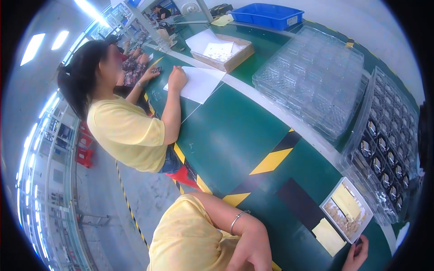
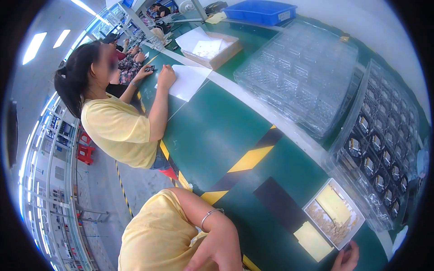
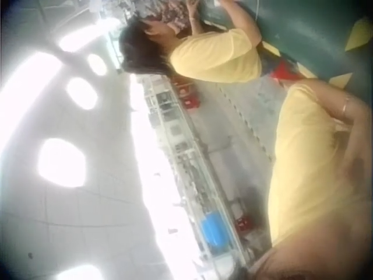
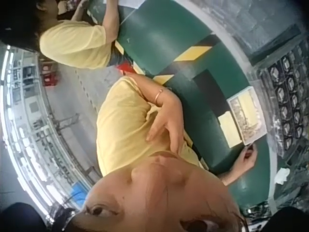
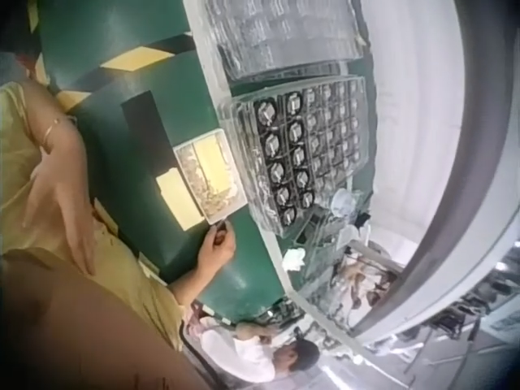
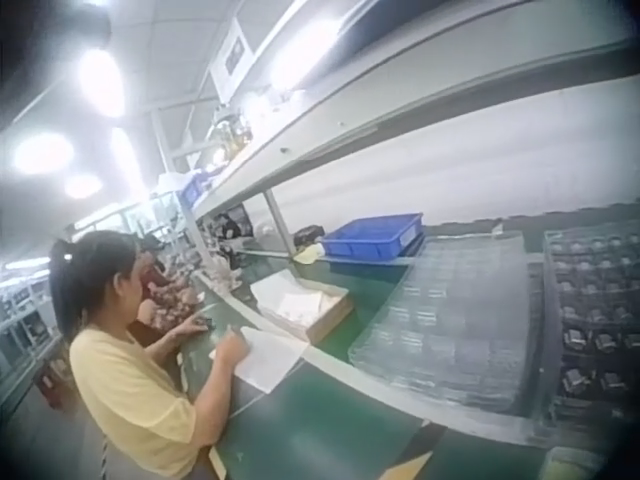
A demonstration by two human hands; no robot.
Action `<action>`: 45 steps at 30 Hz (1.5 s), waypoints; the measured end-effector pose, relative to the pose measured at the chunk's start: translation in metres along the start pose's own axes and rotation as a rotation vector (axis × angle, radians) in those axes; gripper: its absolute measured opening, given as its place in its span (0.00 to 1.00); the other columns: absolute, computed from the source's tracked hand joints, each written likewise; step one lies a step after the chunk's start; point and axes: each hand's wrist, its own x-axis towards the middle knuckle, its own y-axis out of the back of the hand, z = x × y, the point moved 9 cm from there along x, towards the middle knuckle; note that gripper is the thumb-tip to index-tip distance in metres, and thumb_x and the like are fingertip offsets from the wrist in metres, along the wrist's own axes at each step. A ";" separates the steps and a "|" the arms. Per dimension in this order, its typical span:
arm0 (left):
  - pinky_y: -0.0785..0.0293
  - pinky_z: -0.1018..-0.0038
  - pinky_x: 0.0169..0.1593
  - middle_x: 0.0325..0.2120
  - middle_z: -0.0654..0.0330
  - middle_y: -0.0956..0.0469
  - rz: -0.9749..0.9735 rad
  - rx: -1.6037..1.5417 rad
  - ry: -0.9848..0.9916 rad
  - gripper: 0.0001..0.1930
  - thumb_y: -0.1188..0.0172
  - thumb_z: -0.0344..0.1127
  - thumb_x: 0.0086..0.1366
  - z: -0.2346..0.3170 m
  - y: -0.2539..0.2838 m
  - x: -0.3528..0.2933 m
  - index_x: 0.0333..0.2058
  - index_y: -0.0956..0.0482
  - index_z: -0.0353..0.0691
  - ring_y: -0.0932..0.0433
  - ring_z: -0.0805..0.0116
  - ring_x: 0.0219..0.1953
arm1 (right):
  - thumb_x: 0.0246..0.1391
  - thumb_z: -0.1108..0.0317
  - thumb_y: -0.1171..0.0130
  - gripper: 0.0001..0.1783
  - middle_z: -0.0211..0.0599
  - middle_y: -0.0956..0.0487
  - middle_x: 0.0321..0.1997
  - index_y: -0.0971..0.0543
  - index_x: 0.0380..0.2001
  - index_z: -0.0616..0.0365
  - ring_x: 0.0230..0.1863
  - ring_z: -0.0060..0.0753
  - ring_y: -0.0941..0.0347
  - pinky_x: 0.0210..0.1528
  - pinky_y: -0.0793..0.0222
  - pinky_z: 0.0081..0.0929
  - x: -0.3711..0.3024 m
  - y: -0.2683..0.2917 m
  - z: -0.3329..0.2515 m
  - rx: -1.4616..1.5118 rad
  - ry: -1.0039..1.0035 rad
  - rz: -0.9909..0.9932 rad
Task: The person assembles small electronic components by hand at a factory workbench, using tweezers to manipulate the parts.
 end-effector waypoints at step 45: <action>0.35 0.54 0.52 0.49 0.42 0.27 0.072 0.246 -0.004 0.21 0.42 0.42 0.64 0.040 -0.007 0.002 0.47 0.25 0.28 0.29 0.44 0.51 | 0.54 0.71 0.39 0.16 0.31 0.30 0.20 0.23 0.46 0.63 0.20 0.23 0.39 0.23 0.38 0.23 -0.003 0.001 0.006 -0.013 0.085 0.011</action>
